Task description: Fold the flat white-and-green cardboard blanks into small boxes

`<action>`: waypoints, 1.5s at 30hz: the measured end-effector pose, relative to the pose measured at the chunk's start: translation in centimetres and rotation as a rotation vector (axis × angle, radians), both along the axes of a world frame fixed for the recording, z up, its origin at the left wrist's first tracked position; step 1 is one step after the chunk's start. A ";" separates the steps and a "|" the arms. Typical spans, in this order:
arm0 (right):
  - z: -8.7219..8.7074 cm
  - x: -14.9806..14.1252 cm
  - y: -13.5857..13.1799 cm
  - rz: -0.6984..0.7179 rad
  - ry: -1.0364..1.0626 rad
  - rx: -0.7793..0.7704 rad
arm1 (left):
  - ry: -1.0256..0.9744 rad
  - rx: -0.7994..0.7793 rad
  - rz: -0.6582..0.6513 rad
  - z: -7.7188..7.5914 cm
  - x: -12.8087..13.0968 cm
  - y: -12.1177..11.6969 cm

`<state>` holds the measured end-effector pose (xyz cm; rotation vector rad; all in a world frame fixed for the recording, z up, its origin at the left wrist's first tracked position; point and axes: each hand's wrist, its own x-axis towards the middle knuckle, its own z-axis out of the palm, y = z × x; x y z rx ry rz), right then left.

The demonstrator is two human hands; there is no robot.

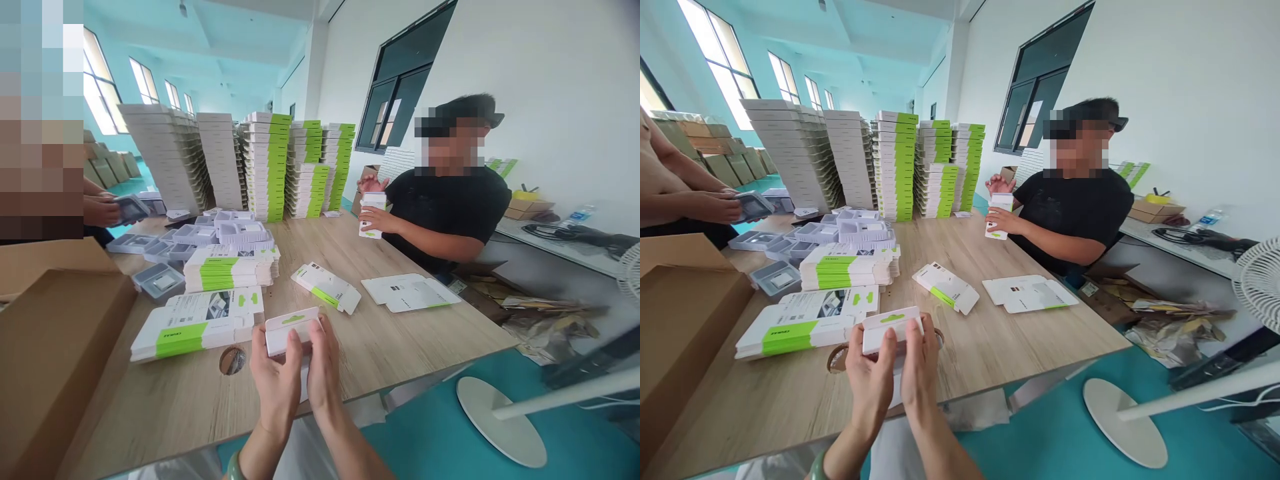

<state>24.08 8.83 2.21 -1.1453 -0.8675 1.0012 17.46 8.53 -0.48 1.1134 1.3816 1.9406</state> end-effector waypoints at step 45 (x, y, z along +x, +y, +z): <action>0.7 9.2 10.7 0.069 -1.449 -0.114 | 0.974 -0.308 -0.060 -3.4 -18.2 4.7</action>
